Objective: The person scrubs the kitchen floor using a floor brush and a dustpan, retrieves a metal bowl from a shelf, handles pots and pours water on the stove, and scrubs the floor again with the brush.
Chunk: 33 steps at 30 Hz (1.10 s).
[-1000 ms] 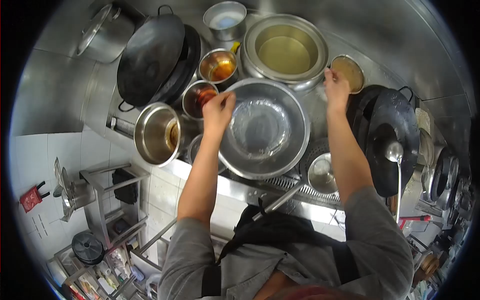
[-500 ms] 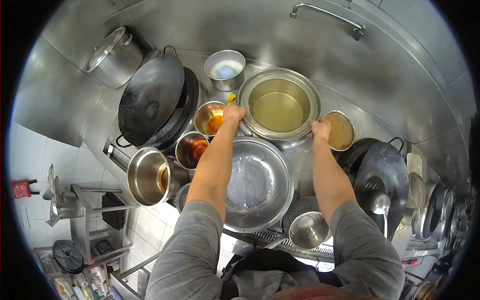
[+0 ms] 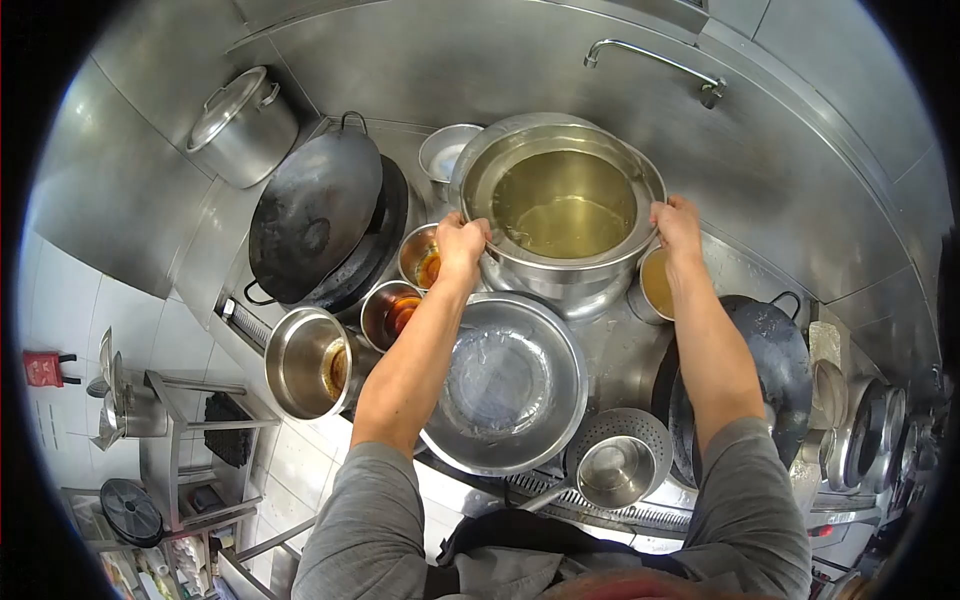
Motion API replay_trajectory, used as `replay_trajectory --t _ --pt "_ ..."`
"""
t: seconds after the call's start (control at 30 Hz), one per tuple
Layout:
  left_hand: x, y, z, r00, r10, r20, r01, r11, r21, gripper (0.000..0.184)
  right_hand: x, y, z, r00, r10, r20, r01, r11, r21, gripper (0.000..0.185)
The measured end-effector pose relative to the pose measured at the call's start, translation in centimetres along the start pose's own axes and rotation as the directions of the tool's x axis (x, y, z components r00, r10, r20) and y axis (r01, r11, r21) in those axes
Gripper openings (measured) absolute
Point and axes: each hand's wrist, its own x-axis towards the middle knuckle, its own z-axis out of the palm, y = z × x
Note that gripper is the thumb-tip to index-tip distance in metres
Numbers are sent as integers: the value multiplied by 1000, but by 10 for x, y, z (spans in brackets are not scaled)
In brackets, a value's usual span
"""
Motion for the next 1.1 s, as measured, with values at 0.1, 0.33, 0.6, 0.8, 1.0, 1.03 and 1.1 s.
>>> replay_trajectory --t 0.1,0.33,0.6,0.8,1.0,1.03,1.1 --pt "-27 9 -14 999 44 23 -45 999 23 8 -27 -12 -20 1000 -2 26 1 1000 26 3" --pt "-113 26 -54 995 75 68 -76 997 7 6 -137 -42 -71 996 82 -25 -79 990 120 6" --pt "-214 25 -115 978 77 195 -77 997 -3 9 -287 -43 -120 983 93 -158 -79 992 94 9" --pt "-277 11 -160 955 -65 288 35 994 107 17 -384 -39 -145 972 92 -218 -81 995 58 8" --pt "-315 -14 -183 918 -160 363 141 987 78 13 -436 -19 -164 954 132 -269 -138 990 -1 9" --pt "-320 -19 -186 909 -193 369 180 981 68 13 -443 -20 -166 947 160 -277 -166 986 1 9" --pt "-329 -26 -191 900 -200 387 198 979 45 13 -454 -22 -166 940 184 -286 -192 981 0 9"
